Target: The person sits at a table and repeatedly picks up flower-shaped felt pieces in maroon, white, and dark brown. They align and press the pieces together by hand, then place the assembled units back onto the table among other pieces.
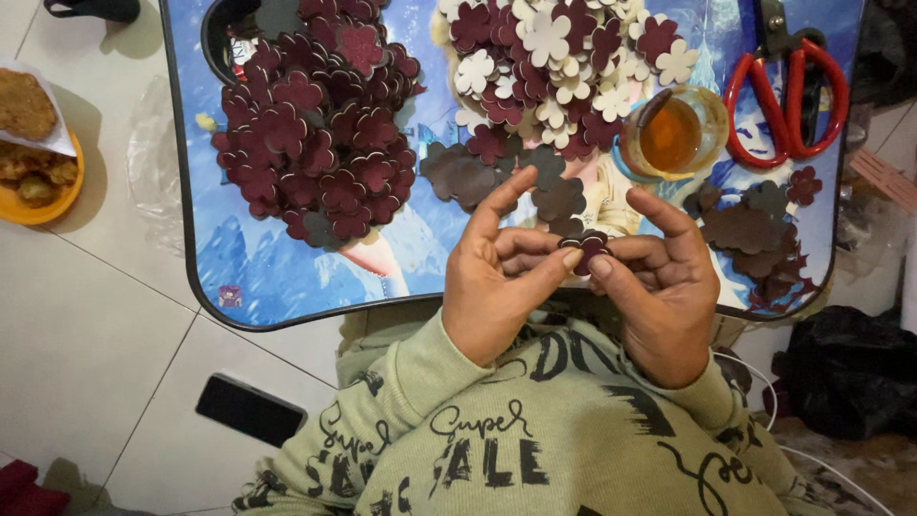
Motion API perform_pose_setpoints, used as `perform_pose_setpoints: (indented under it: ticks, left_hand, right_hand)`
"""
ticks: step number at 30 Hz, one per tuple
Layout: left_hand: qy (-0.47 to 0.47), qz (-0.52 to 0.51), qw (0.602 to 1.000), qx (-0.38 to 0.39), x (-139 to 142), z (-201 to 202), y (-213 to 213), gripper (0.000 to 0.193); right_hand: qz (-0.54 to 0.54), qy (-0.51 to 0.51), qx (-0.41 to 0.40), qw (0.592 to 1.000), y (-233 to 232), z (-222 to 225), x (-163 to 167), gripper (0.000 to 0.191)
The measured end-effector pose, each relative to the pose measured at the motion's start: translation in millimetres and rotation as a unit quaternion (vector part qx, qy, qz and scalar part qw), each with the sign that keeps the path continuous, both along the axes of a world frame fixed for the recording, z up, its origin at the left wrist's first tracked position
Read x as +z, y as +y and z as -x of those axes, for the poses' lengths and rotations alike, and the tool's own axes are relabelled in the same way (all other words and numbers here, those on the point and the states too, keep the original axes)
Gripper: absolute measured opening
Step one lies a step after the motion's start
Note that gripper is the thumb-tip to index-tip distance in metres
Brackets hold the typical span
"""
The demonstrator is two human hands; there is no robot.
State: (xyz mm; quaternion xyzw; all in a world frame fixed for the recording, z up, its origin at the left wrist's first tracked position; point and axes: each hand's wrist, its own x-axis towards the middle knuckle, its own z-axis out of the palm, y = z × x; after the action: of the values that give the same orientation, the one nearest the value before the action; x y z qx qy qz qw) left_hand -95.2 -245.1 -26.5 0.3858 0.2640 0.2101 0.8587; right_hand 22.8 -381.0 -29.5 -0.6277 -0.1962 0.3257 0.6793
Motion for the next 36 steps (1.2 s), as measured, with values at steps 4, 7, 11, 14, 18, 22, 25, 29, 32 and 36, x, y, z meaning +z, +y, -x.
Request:
perform_pose_setpoints:
  ticks: [4,7,11,14,18,22,25,29,32,36]
  left_hand:
    - [0.010,-0.014,1.000,-0.004,0.4,-0.1,0.9,0.082]
    - [0.009,-0.019,1.000,-0.002,0.1,1.1,1.7,0.081]
    - [0.007,-0.012,1.000,0.002,-1.7,2.0,1.0,0.080]
    - [0.007,-0.015,1.000,0.003,-4.0,3.4,1.5,0.079]
    - [0.018,-0.020,0.999,0.021,-6.9,5.4,4.5,0.079]
    - [0.047,-0.032,0.997,0.054,-9.2,10.1,13.4,0.081]
    - [0.059,-0.038,0.995,0.070,-10.5,14.1,18.4,0.082]
    - [0.054,-0.045,0.995,0.077,-10.1,18.2,22.2,0.082]
    - [0.064,-0.043,0.994,0.081,-5.5,22.7,24.3,0.081]
    - [0.177,-0.270,0.941,0.101,6.2,38.2,33.6,0.076]
  right_hand:
    - [-0.012,0.004,0.004,1.000,0.8,-0.8,-0.8,0.062]
    - [-0.005,0.003,0.001,1.000,1.9,-0.3,0.0,0.061]
    - [0.010,0.003,-0.003,1.000,4.2,-0.3,1.6,0.061]
    - [0.021,-0.001,-0.002,1.000,6.2,0.9,1.5,0.061]
    - [-0.003,-0.002,0.008,1.000,6.9,1.7,0.9,0.061]
    - [0.008,-0.049,0.006,0.999,1.6,-4.1,1.6,0.057]
    - [-0.006,-0.046,0.014,0.999,-1.0,-6.1,-3.5,0.054]
    - [0.023,-0.094,0.007,0.995,-0.4,-1.5,-17.1,0.052]
    - [0.027,-0.095,0.014,0.995,-1.5,-1.1,-23.2,0.052]
    - [0.021,-0.126,0.018,0.992,0.2,-2.9,-29.1,0.050]
